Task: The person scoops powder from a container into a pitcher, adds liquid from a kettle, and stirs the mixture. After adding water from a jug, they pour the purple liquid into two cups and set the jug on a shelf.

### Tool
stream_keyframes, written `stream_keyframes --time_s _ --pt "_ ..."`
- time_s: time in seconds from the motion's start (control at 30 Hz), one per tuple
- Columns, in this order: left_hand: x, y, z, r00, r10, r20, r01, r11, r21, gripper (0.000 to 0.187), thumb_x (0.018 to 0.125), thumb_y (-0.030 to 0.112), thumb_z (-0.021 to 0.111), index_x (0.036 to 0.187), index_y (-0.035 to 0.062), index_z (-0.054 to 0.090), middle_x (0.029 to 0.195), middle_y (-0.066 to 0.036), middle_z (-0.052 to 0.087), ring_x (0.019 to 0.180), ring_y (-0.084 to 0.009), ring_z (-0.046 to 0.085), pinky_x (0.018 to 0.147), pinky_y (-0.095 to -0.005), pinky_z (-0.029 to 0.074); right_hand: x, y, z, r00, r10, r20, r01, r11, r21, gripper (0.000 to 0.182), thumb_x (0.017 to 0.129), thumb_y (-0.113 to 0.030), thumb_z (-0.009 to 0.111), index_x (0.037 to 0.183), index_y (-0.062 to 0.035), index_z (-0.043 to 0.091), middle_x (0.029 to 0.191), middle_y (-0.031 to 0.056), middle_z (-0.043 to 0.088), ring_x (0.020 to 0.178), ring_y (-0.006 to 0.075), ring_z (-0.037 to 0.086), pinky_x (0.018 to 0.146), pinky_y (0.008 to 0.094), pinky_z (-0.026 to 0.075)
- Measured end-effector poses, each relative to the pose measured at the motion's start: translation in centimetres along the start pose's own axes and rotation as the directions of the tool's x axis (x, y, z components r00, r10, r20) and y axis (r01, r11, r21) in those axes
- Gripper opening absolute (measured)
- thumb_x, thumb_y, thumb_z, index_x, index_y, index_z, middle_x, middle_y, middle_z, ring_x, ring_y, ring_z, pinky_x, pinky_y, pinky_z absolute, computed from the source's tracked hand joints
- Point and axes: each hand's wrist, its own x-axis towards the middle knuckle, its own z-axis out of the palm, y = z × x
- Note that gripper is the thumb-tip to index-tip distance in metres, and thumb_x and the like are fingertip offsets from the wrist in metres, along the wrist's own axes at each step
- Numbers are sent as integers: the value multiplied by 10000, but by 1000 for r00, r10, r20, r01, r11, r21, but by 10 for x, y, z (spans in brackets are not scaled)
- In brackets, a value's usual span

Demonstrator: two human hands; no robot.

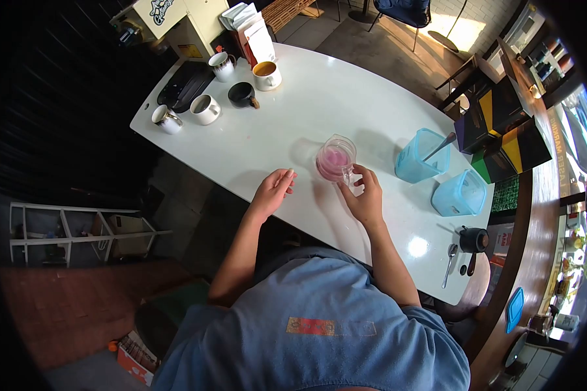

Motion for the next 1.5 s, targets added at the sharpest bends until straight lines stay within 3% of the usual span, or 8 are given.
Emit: stream_keyframes --time_s 0.43,0.53,0.6,0.7,0.83,1.1,1.33,1.5 --pt "14 -6 -26 997 -2 71 2 1000 -5 375 978 388 450 1033 50 603 853 -9 564 777 -88 538 725 -245 446 2 23 -7 862 410 -300 -417 908 43 307 779 -190 742 975 5 607 871 98 644 617 149 582 589 269 476" --pt "19 -8 -37 996 0 88 1 1000 -9 375 978 387 450 1036 51 604 854 -10 564 779 -90 542 723 -247 446 -9 16 -1 834 487 -259 -484 872 81 302 793 -204 728 984 6 626 901 121 655 709 187 611 657 308 484" --pt "22 -9 -44 996 19 83 -17 1000 -18 370 979 383 451 1041 52 604 857 -11 565 783 -93 548 722 -251 446 -21 6 12 907 340 -248 -360 932 -36 316 825 -233 692 1012 16 640 946 145 663 869 251 612 775 356 473" --pt "26 -8 -51 995 -3 95 4 1000 -14 361 980 373 453 1044 52 605 864 -13 566 787 -97 553 722 -255 446 -27 -6 33 949 251 -193 -271 959 -84 502 927 -311 544 1314 0 473 1319 213 481 1251 309 422 1039 386 326" --pt "32 -10 -58 988 -9 152 11 1000 -9 359 980 372 453 1046 53 605 872 -15 566 787 -100 555 726 -257 446 -14 8 50 936 235 -261 -280 948 -149 582 925 -358 521 1356 14 398 1353 249 418 1266 379 397 1058 423 307" --pt "42 -16 -74 971 -9 237 15 1000 -22 366 978 383 460 1054 55 605 881 -18 572 796 -102 560 728 -254 443 23 22 59 857 403 -321 -378 915 138 602 928 -402 492 1344 26 410 1309 254 448 1232 370 440 1035 414 340" --pt "44 -17 -89 967 -9 255 23 998 -55 366 974 387 469 1050 56 606 882 -15 577 800 -99 564 726 -244 438 40 16 55 845 512 -151 -314 706 634 588 897 -135 378 1442 29 228 1192 189 529 1041 207 549 908 301 435" --pt "46 -21 -93 971 -22 236 41 996 -76 405 969 419 466 1054 49 606 873 -21 580 791 -106 552 721 -260 437 37 14 64 838 518 -175 -337 742 580 620 851 -95 348 1437 60 217 1231 197 516 1084 227 520 948 310 405"
